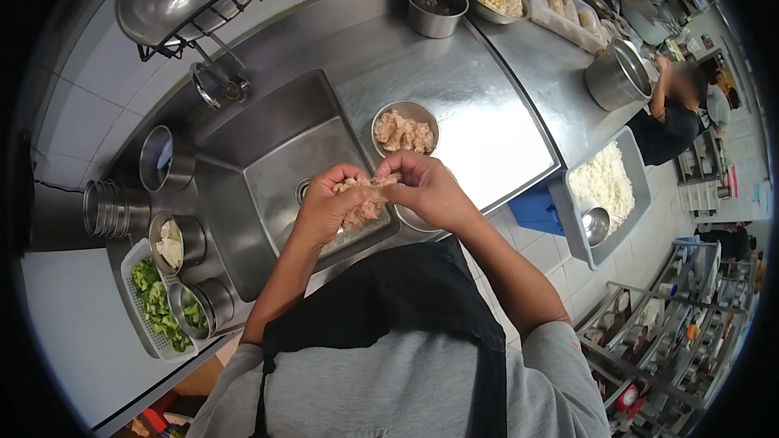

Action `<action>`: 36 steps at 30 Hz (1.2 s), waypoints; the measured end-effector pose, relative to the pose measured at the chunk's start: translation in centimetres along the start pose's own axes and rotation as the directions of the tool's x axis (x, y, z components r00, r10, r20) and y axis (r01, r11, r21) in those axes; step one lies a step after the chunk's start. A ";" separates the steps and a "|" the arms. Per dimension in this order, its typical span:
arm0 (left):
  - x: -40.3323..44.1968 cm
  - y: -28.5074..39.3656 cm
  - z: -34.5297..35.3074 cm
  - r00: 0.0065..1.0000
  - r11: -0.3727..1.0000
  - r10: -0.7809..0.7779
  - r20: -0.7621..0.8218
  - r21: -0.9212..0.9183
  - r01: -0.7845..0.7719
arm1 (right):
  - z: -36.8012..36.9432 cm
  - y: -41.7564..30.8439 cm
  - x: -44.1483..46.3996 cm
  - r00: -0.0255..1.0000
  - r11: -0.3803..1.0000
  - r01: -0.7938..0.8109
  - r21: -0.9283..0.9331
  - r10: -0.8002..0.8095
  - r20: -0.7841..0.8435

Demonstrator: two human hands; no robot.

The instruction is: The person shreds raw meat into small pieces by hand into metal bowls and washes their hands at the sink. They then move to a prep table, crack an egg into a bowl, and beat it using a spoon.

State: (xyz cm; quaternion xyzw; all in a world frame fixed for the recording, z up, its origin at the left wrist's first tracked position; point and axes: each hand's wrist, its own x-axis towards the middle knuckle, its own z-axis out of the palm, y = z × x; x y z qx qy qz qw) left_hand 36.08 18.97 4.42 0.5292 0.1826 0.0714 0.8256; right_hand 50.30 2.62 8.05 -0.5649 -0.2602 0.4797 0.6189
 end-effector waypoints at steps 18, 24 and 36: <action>0.1 -0.6 0.3 1.000 0.989 0.002 -0.019 -0.146 -0.005 | 1.7 -0.2 -1.0 0.897 0.674 0.231 -0.701 -0.427 -0.115; 0.3 -1.1 -0.1 0.999 0.988 -0.006 0.035 -0.155 0.011 | 0.9 0.6 -0.5 0.963 0.908 0.230 -0.349 -0.264 -0.051; 0.2 0.2 -0.6 0.997 0.985 -0.079 -0.017 -0.156 0.075 | 1.0 -0.6 -0.2 0.925 0.594 0.298 -0.747 -0.372 0.073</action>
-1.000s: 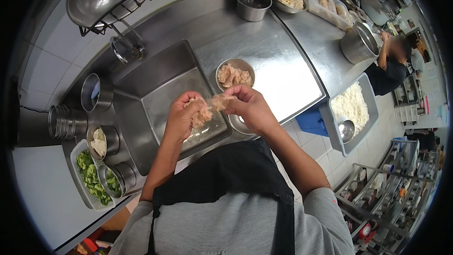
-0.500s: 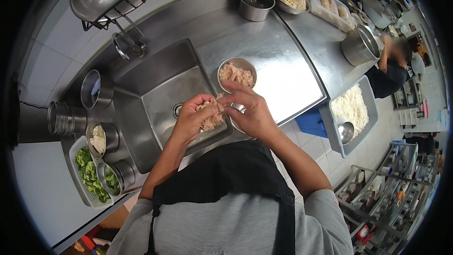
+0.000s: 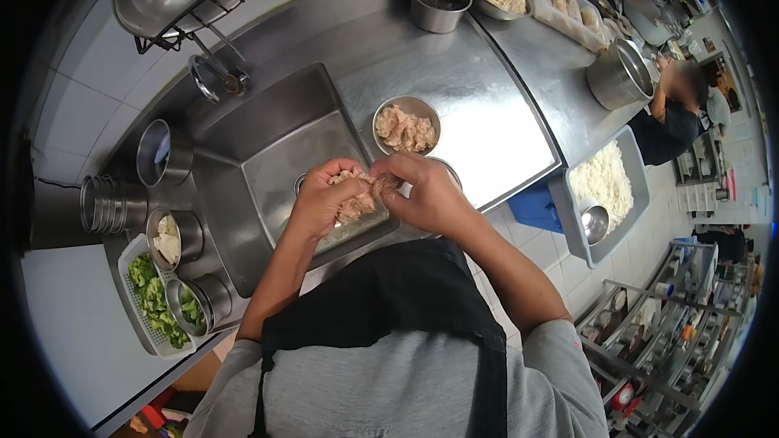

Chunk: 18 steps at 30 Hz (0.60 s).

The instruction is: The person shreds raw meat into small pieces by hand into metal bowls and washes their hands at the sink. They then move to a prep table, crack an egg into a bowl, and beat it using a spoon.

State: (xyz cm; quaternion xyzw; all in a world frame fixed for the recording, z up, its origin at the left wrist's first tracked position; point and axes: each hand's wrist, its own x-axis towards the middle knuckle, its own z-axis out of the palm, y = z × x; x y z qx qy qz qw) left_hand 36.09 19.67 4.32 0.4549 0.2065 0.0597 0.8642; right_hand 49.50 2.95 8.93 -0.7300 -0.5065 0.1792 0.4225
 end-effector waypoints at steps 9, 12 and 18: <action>0.4 1.5 -0.9 0.996 0.996 0.082 -0.036 -0.011 -0.083 | 0.1 2.5 0.5 0.857 0.451 -0.444 0.774 0.466 0.220; 0.6 1.4 -0.9 0.994 0.996 0.072 -0.080 -0.040 -0.075 | -0.4 2.2 0.6 0.790 0.036 -0.423 0.905 0.503 0.350; 0.6 0.3 -2.3 0.993 0.997 0.032 -0.117 -0.063 -0.039 | 0.9 3.7 -0.7 0.815 0.190 -0.474 0.860 0.466 0.346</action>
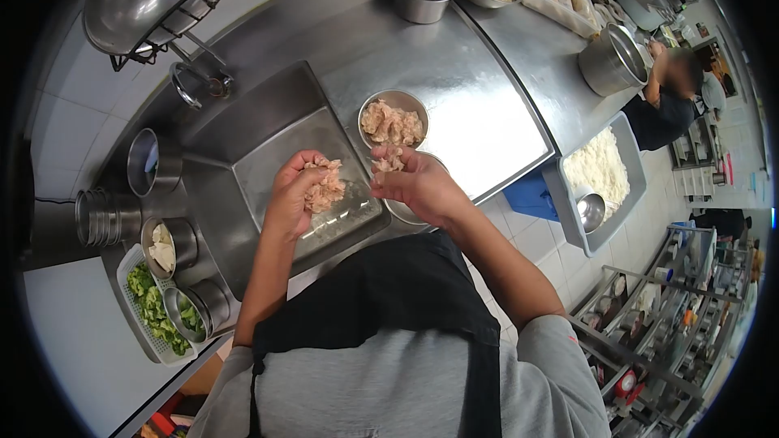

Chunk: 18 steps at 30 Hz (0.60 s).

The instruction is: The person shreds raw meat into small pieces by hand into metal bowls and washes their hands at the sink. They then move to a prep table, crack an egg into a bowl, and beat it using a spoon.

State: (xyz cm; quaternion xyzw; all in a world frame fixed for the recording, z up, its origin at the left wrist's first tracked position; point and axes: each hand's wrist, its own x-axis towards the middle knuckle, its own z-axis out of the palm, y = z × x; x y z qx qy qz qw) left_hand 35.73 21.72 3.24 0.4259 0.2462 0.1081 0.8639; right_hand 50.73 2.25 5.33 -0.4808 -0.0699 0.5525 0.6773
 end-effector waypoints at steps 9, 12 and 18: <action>-0.2 0.1 -1.7 0.999 1.000 -0.029 -0.045 0.005 0.029 | -1.4 0.7 -0.8 0.993 0.993 -0.094 -0.070 0.088 -0.075; -0.3 0.1 -2.1 0.998 1.000 -0.030 -0.053 0.004 0.030 | -2.0 -0.3 -1.6 0.995 0.986 -0.100 0.134 0.102 -0.012; -0.3 -0.2 -2.7 0.997 0.999 -0.049 -0.059 0.007 0.050 | -3.9 0.0 -1.3 0.998 0.996 -0.001 0.092 0.007 -0.069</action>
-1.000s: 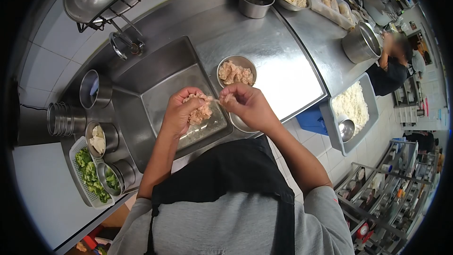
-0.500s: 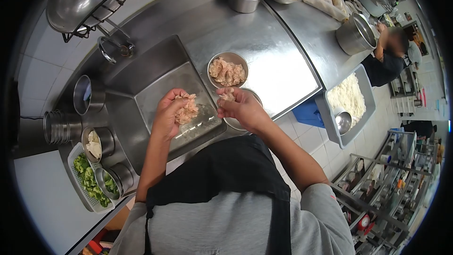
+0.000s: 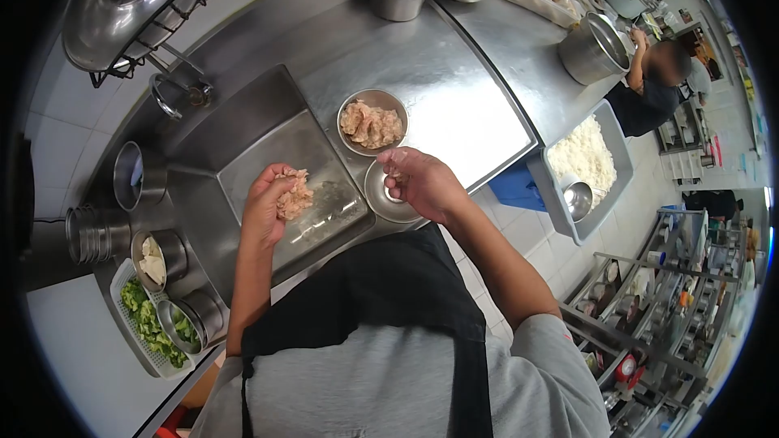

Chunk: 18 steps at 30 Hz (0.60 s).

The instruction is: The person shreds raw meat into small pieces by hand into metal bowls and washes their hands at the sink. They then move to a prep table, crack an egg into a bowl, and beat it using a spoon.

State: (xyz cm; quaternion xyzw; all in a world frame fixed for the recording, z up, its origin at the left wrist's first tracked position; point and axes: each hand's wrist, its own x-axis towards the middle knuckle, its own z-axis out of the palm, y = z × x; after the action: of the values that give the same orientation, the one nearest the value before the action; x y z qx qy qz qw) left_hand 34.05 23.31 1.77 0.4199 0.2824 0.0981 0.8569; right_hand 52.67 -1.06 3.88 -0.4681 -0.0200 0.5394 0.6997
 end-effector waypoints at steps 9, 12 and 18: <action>-0.1 -0.4 -0.3 1.000 1.000 -0.009 -0.015 0.020 0.009 | -0.4 -1.6 -1.1 0.997 0.992 0.022 0.122 -0.013 -0.073; -0.4 -0.3 -0.3 1.000 0.999 0.003 -0.003 0.041 -0.003 | -0.8 -1.9 -1.5 0.995 0.996 0.062 0.061 -0.057 -0.078; -2.0 -1.1 -0.8 0.995 0.996 0.085 -0.056 -0.018 -0.086 | -3.6 -1.3 -1.3 0.995 0.976 0.102 0.193 -0.099 -0.022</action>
State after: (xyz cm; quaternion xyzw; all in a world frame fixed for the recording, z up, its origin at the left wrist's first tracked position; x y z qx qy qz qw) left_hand 31.86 22.38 1.34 0.4198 0.2865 0.1490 0.8482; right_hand 54.97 -4.31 3.38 -0.3994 0.0134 0.4998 0.7684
